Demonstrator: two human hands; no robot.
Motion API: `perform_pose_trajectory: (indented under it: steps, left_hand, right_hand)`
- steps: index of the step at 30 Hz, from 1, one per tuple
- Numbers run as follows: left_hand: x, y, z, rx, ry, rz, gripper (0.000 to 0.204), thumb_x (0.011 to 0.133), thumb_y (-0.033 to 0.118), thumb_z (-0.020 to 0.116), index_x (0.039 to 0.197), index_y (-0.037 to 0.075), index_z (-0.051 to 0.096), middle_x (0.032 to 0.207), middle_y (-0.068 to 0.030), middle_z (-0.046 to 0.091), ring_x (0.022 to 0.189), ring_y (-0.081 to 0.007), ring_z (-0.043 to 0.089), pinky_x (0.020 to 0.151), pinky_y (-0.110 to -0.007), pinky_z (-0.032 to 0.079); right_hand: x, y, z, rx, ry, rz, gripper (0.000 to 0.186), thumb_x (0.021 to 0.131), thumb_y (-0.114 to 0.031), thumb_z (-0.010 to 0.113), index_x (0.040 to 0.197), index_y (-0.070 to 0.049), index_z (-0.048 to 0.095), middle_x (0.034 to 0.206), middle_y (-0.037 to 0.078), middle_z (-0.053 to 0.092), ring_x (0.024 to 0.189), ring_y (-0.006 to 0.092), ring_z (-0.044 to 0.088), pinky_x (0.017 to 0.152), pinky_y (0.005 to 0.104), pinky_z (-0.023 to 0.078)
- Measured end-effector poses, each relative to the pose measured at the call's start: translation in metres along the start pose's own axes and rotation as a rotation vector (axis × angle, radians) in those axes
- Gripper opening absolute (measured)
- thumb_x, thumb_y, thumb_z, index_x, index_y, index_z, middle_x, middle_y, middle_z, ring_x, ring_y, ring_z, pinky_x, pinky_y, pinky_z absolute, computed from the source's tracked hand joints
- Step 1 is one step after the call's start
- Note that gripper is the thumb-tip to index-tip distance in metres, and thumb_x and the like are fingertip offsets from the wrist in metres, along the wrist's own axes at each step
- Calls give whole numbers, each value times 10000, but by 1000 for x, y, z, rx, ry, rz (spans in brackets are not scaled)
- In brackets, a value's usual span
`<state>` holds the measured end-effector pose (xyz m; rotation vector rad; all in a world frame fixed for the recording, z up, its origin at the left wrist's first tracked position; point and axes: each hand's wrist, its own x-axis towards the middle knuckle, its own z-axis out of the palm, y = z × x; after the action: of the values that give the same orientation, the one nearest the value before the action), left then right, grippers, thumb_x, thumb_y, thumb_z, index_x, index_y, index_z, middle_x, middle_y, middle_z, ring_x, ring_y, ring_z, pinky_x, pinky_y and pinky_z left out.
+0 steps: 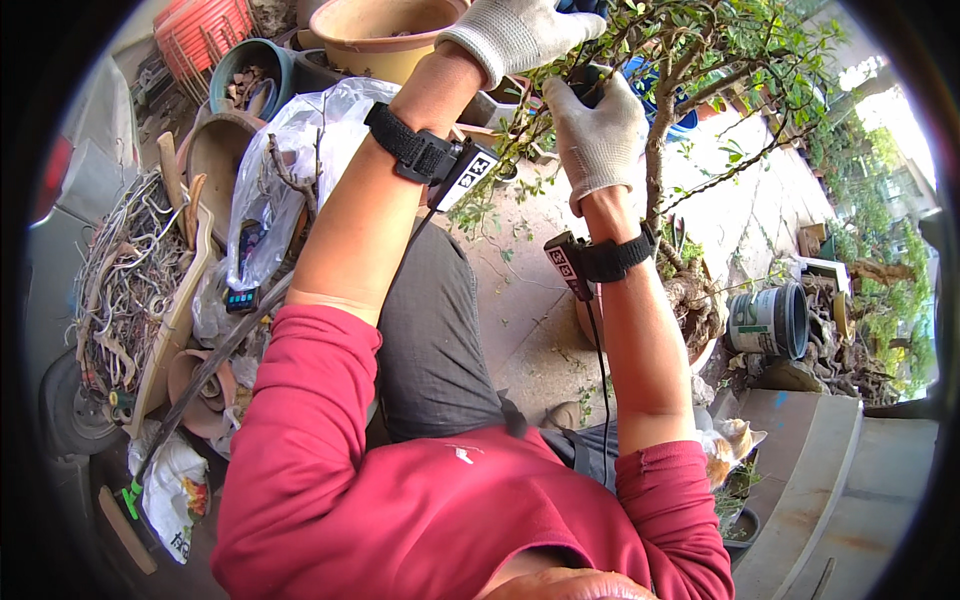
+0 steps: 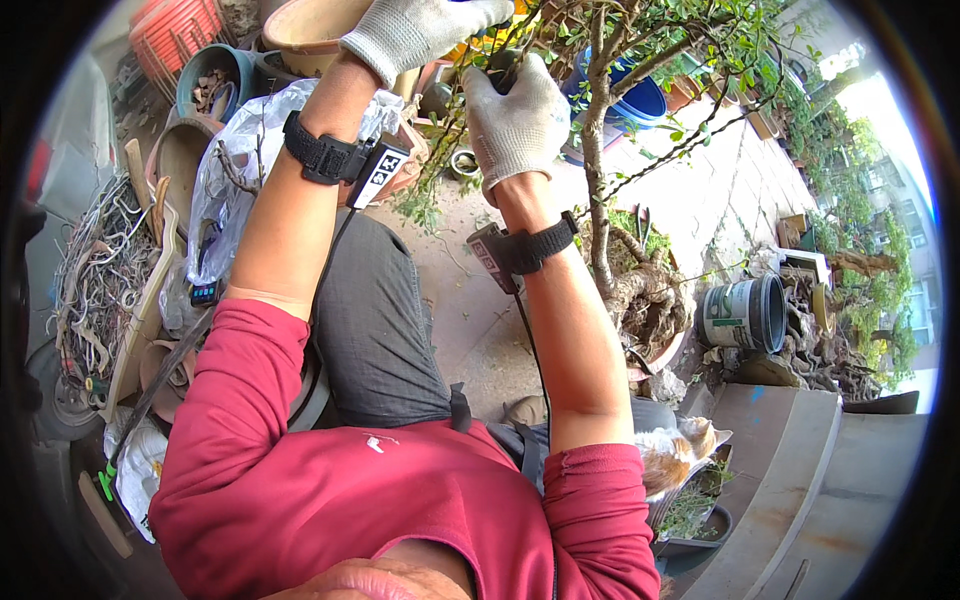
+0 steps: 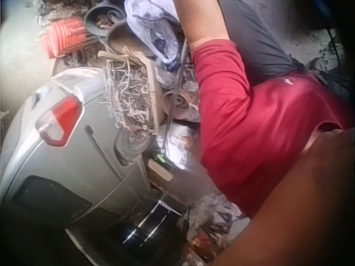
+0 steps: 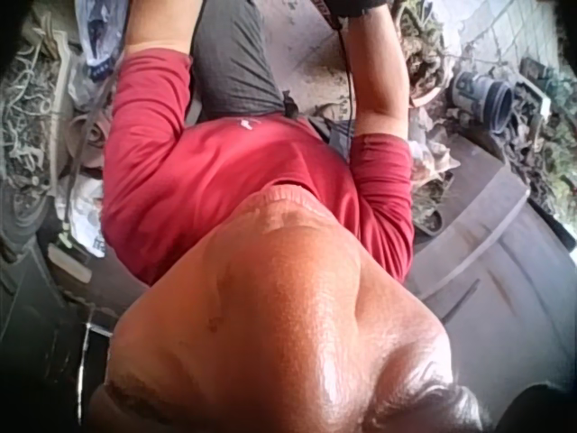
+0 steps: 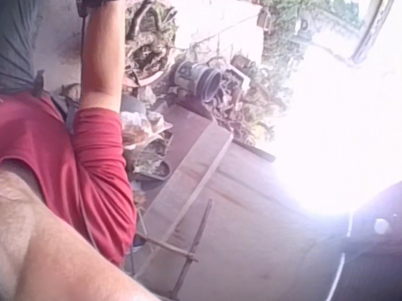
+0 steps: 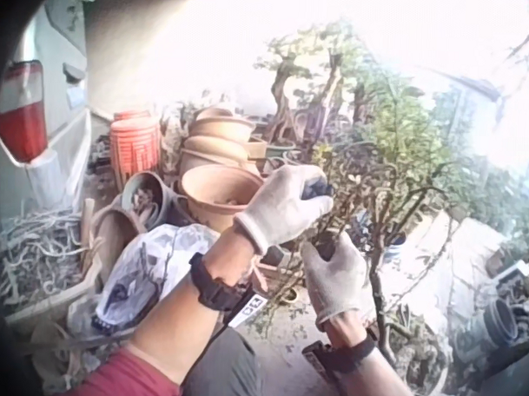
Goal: The person sits on the ground and wraps a thin wire around the branches of a potted bonsai tree. They use both hands to bend and secure the wire along the branches to shape the tree.
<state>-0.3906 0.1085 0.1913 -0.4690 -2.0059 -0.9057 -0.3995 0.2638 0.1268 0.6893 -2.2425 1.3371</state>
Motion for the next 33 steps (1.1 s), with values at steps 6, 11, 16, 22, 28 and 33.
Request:
perform_pose_trajectory:
  steps: [6, 11, 16, 22, 28, 33]
  left_hand:
    - [-1, -4, 9, 55, 158, 114, 261, 856, 201, 744, 944, -30, 664, 860, -248, 686, 843, -410, 694, 724, -459, 523]
    - [-3, -7, 11, 43, 75, 2, 234, 877, 168, 726, 1007, -16, 659, 896, -260, 695, 885, -441, 690, 742, -475, 533]
    - [-3, -10, 17, 136, 144, 45, 199, 899, 122, 648, 1049, -7, 624, 912, -271, 687, 905, -465, 676, 777, -510, 531]
    - [-6, -15, 23, 191, 147, 11, 194, 936, 136, 591, 1090, 18, 594, 917, -282, 687, 918, -474, 674, 780, -525, 530]
    - [-11, -11, 32, 248, 216, 66, 215, 936, 157, 615, 1099, 18, 600, 917, -279, 691, 908, -478, 675, 778, -537, 532]
    - [-20, -3, 28, 209, 110, -27, 224, 919, 185, 667, 1031, 3, 600, 895, -275, 680, 902, -487, 664, 743, -526, 521]
  right_hand:
    - [-4, 3, -4, -56, 35, -36, 236, 843, -240, 717, 876, -11, 673, 746, 169, 711, 690, 358, 705, 679, 417, 548]
    - [-9, 12, -12, 16, 29, -73, 222, 844, -198, 702, 851, 8, 618, 735, 195, 697, 681, 346, 709, 666, 413, 548]
    - [-12, 27, -17, 175, -56, -114, 231, 867, -199, 708, 929, 7, 623, 741, 163, 705, 674, 253, 713, 671, 362, 559]
    - [-19, 33, -34, 290, -172, -55, 216, 958, -185, 686, 1063, 3, 669, 887, 52, 718, 789, 100, 642, 727, 261, 535]
    - [-15, 36, -36, 258, -206, -100, 237, 968, -196, 695, 1074, 15, 682, 923, 57, 736, 806, 98, 656, 740, 266, 546]
    - [-11, 30, -26, 381, -268, -1, 252, 981, -189, 690, 1097, 34, 682, 947, 68, 749, 828, 98, 689, 767, 263, 572]
